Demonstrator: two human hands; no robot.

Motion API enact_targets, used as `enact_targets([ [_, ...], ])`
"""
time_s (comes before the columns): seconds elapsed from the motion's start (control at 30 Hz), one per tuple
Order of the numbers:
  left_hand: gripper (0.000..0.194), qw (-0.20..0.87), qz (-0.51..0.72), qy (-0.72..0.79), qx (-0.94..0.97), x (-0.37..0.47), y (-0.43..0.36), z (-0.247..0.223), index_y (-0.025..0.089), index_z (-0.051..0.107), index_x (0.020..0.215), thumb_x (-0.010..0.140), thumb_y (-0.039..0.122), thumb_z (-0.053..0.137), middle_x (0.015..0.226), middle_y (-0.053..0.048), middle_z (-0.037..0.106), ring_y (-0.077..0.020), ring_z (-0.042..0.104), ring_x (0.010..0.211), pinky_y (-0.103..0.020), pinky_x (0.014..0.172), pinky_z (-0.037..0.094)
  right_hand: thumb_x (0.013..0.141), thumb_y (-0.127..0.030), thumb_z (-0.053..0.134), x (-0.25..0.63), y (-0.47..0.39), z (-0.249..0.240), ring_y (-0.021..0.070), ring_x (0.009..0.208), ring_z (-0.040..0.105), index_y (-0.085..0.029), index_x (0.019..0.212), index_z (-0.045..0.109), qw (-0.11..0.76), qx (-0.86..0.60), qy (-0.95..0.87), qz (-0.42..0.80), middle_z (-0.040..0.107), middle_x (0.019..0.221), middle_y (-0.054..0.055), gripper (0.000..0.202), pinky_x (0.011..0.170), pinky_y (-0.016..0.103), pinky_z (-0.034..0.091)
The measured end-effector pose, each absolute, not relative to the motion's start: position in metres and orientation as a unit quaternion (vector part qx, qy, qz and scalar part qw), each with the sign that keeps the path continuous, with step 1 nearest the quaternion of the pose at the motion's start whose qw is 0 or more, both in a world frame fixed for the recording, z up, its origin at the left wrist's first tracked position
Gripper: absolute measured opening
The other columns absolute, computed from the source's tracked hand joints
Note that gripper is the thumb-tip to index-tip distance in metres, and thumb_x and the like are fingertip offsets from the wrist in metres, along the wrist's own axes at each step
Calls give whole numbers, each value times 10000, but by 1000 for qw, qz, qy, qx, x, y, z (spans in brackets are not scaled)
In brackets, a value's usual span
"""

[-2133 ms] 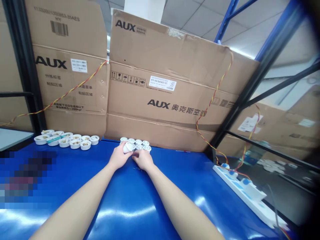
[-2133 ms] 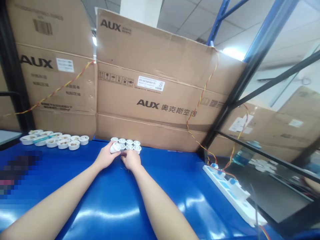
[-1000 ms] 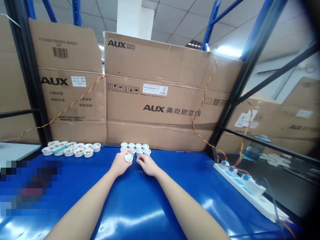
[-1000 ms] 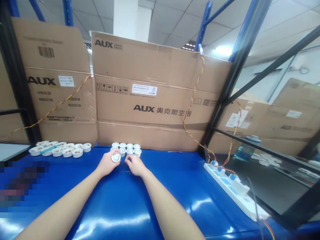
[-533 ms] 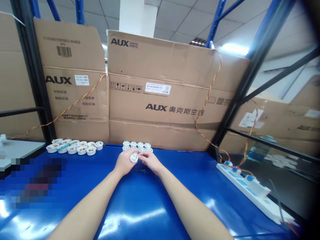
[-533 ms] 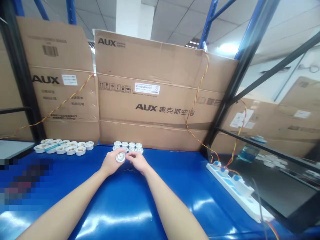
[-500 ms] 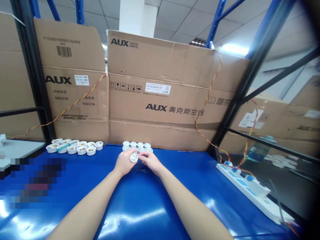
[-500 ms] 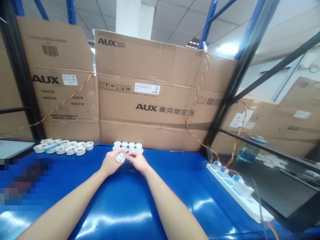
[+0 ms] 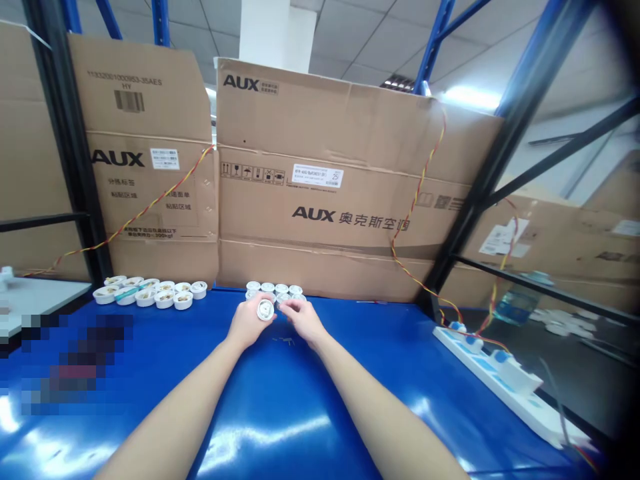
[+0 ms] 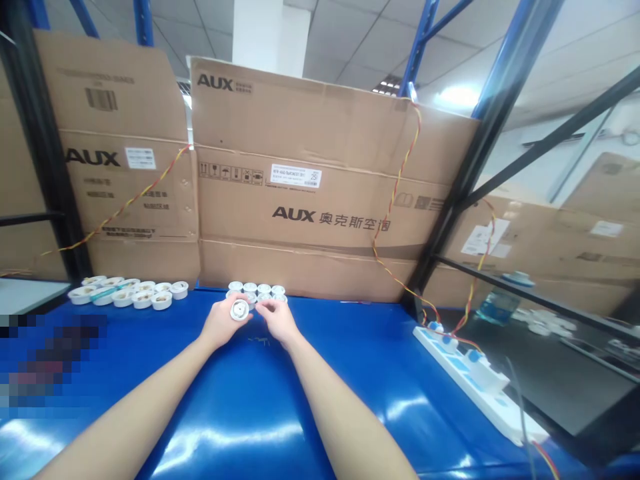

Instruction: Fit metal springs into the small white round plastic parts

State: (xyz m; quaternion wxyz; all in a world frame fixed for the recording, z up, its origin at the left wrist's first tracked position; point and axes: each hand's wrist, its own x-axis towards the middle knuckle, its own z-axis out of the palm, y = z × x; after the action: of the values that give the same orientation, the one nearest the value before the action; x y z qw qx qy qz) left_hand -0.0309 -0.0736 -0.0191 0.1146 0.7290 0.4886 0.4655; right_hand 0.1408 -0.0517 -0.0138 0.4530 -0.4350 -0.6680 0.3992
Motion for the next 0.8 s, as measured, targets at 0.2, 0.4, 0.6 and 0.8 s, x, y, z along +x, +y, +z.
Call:
enact_targets([
  [0.2,140,120,474,472,733,-31,-74,-18,227,603,904,766,217,585,846,7,682,-162,631,766,-238,667,435,824,-361,567,127,-71,-3,172,720,560,-194,807,673,487,-410,-734,236,669,797,35,199,704,297,438],
  [0.4,164,140,468,452,747,-27,-77,-16,225,605,914,752,206,589,848,7,688,-165,633,759,-236,658,439,852,-308,561,122,-79,-5,168,715,531,-217,808,675,449,-390,-794,126,654,779,30,153,706,292,405],
  [0.6,153,138,463,445,754,-26,-79,-15,218,608,899,750,201,581,838,2,687,-163,622,742,-239,644,430,817,-295,588,122,-78,-6,159,695,519,-210,769,655,461,-397,-774,174,630,759,20,118,687,286,400],
  [0.8,166,136,453,421,774,-25,-80,-13,219,628,931,784,219,552,876,-6,694,-164,625,769,-249,683,455,693,-342,696,122,-69,-11,134,681,509,-205,888,514,495,-378,-687,373,582,866,6,300,654,268,440],
])
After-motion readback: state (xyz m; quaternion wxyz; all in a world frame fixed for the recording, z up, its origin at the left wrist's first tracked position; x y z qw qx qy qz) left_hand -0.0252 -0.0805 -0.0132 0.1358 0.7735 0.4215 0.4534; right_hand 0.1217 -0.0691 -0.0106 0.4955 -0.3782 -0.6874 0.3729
